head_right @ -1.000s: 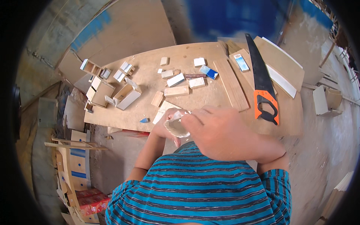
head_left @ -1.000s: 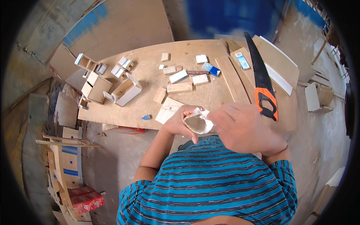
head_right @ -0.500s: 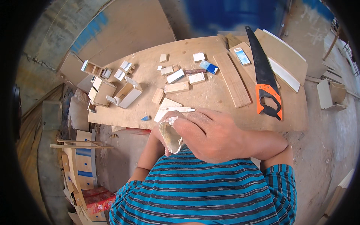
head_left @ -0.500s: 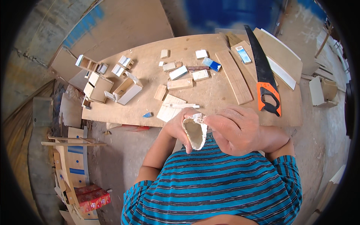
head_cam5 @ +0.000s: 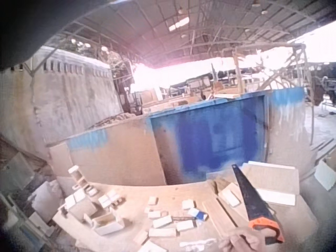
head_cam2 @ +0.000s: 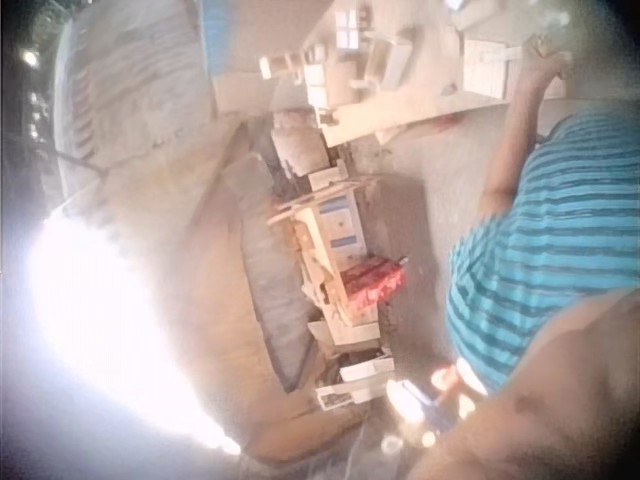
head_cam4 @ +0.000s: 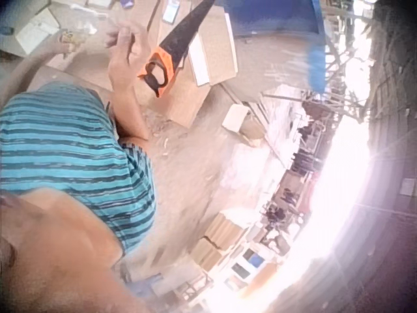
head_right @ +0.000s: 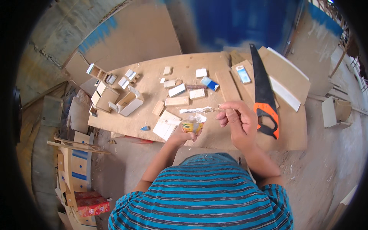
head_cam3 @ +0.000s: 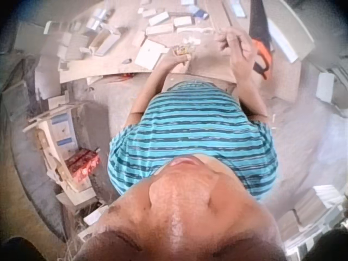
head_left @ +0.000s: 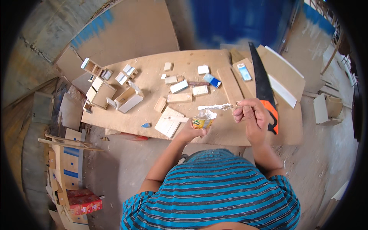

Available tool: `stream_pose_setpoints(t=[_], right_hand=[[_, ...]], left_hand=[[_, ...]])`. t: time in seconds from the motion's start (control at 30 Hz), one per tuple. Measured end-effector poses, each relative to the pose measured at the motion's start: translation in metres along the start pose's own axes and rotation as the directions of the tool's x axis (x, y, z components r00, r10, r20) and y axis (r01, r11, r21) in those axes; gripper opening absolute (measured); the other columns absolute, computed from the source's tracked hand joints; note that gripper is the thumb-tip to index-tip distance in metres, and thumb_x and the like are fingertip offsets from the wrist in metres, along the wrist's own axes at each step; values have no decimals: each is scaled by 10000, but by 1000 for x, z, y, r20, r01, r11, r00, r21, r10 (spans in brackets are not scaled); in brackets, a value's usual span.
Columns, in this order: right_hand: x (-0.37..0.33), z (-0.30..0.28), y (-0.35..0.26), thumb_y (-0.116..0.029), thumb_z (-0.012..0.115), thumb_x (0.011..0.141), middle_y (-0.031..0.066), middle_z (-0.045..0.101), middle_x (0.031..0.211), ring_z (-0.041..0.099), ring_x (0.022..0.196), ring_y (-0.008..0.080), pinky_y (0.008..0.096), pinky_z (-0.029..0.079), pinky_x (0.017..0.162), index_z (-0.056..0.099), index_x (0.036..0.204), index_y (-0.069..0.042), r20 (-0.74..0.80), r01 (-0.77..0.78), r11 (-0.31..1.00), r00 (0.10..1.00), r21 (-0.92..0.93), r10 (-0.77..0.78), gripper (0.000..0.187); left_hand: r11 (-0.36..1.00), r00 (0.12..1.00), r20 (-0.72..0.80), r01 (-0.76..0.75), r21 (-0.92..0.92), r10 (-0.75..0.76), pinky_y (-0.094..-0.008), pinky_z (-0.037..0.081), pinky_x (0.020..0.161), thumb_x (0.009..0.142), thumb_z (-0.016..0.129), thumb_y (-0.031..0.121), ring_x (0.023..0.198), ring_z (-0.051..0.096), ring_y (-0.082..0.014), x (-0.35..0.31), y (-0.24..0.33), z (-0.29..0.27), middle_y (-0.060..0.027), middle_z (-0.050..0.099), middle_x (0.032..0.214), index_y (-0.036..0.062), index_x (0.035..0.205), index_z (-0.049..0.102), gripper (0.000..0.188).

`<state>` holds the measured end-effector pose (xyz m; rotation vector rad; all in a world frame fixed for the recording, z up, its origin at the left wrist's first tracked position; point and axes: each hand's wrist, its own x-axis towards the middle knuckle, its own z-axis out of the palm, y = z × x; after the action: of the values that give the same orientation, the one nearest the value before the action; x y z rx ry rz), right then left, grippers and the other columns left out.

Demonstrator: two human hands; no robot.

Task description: The person glues small wooden components together to assemble miniature furniture pieces. They apply glue to the edges of thin wood strips using a applicator, then press the pieces together by hand and hold them to bond, occasionally using a hand saw to trim small parts on a wooden workbench.

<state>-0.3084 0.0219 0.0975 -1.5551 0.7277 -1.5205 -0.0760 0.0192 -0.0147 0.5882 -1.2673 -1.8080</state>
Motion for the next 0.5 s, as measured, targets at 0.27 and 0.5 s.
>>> stream_pose_setpoints(t=[0.27, 0.5], right_hand=[[-14, -50, 40, -77, 518, 926, 140, 665, 911, 586, 684, 122, 241, 489, 623, 593, 1104, 69, -121, -254, 911, 944, 326, 306, 242], [-21, -84, 64, -106, 539, 924, 121, 648, 941, 557, 727, 122, 236, 453, 623, 579, 1113, 17, -157, -299, 806, 890, 510, 429, 229]], left_hand=[[845, 862, -500, 322, 426, -77, -300, 503, 567, 765, 702, 345, 622, 606, -167, 77, -39, -6, -87, 632, 826, 1, 1270, 458, 658], [357, 887, -407, 316, 879, 219, -451, 437, 945, 692, 687, 310, 1130, 504, -437, 129, -25, -5, -286, 417, 1330, 74, 1407, 322, 836]])
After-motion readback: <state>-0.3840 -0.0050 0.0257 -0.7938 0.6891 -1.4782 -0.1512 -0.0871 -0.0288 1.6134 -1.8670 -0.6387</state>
